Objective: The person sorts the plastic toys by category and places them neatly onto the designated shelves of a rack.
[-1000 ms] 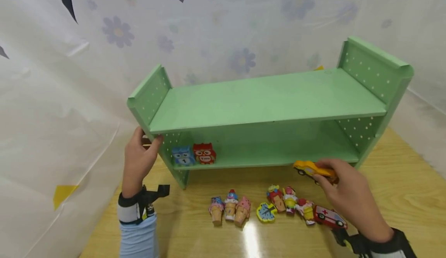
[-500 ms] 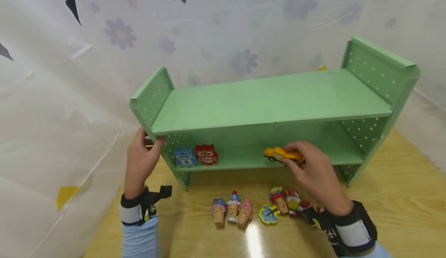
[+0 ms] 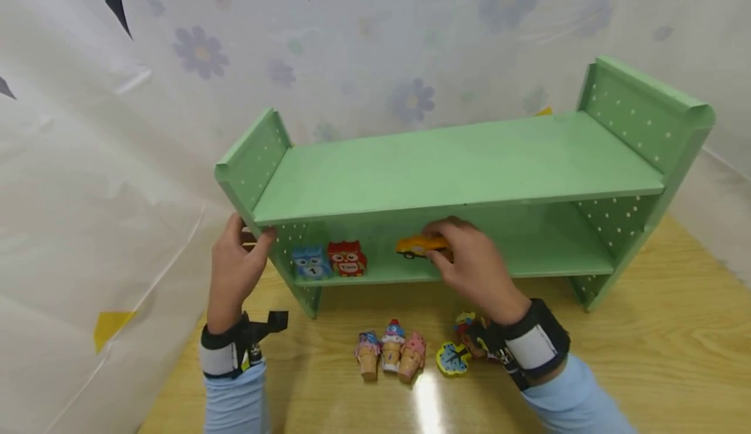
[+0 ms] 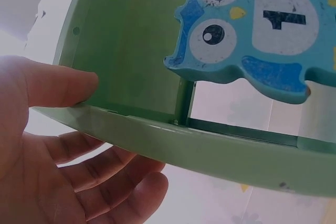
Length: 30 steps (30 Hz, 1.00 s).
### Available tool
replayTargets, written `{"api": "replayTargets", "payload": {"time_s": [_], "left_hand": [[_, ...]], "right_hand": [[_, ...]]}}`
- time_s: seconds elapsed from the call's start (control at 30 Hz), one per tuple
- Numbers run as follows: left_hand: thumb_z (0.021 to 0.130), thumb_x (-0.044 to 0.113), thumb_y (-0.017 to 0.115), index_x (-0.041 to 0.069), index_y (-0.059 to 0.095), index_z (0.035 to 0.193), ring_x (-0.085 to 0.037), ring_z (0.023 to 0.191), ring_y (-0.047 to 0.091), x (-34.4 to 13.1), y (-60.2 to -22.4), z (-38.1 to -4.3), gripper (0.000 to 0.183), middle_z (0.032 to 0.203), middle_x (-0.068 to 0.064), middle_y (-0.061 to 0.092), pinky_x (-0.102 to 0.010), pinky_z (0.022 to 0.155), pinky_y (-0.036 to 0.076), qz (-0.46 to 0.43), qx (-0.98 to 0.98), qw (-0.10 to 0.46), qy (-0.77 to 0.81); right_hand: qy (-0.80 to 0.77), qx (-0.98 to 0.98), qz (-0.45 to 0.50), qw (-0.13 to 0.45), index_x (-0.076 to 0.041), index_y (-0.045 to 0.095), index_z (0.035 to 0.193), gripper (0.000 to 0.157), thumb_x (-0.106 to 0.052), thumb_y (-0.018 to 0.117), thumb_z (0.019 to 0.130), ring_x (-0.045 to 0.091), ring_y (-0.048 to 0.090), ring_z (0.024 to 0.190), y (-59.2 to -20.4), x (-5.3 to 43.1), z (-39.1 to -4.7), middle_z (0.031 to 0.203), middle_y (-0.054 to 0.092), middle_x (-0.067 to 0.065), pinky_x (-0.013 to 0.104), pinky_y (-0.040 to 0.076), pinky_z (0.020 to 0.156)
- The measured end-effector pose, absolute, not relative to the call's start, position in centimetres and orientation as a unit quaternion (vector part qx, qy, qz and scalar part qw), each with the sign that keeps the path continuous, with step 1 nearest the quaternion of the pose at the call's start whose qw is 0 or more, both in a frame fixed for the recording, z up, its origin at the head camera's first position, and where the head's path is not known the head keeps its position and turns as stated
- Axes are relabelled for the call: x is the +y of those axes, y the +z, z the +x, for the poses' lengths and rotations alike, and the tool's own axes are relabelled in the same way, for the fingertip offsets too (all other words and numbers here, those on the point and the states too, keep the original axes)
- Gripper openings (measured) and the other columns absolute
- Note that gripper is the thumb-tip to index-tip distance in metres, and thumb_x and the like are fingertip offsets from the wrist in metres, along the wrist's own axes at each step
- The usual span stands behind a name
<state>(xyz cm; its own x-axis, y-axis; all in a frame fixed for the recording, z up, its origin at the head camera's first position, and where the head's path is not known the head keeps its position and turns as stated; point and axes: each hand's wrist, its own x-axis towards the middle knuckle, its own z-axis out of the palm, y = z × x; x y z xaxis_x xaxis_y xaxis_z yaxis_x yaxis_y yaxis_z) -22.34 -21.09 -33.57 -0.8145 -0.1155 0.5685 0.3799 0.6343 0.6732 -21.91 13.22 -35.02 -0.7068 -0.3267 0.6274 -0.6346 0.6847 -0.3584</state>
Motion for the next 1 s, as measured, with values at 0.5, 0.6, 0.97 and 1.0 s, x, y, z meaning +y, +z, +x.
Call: {"api": "replayTargets", "payload": {"time_s": [0.5,0.6,0.97,1.0], "left_hand": [[0.092,0.027,0.058,0.013,0.051,0.130,-0.025,0.091,0.064,-21.2,-33.6,-22.6,0.041,0.110,-0.012,0.062,-0.043,0.071,0.059,-0.083,-0.858,0.302,-0.408],[0.092,0.027,0.059,0.013,0.051,0.131,-0.024,0.092,0.064,-21.2,-33.5,-22.6,0.041,0.111,-0.011,0.062,-0.042,0.071,0.059,-0.085,-0.857,0.302,-0.408],[0.093,0.028,0.060,0.012,0.051,0.130,-0.024,0.093,0.063,-21.2,-33.3,-22.6,0.041,0.112,-0.012,0.062,-0.043,0.073,0.059,-0.083,-0.858,0.295,-0.412],[0.093,0.028,0.060,0.012,0.051,0.130,-0.024,0.094,0.063,-21.2,-33.3,-22.6,0.042,0.112,-0.012,0.062,-0.043,0.073,0.059,-0.083,-0.858,0.294,-0.412]], "right_hand": [[0.295,-0.878,0.308,0.218,-0.005,0.066,0.106,0.029,-0.010,0.076,0.080,0.023,0.064,0.088,-36.1,9.5,-23.5,0.104,0.069,0.013,0.039,0.057,0.069],[0.299,-0.881,0.306,0.204,-0.005,0.066,0.107,0.029,-0.010,0.075,0.080,0.024,0.064,0.090,-36.3,9.3,-23.6,0.105,0.068,0.013,0.039,0.057,0.071],[0.294,-0.888,0.298,0.190,-0.005,0.066,0.107,0.028,-0.008,0.074,0.080,0.025,0.062,0.090,-37.1,9.3,-24.2,0.104,0.068,0.012,0.042,0.055,0.072],[0.293,-0.888,0.299,0.190,-0.005,0.066,0.107,0.028,-0.008,0.074,0.080,0.025,0.062,0.090,-37.2,9.3,-24.2,0.104,0.068,0.012,0.043,0.055,0.072]]}}
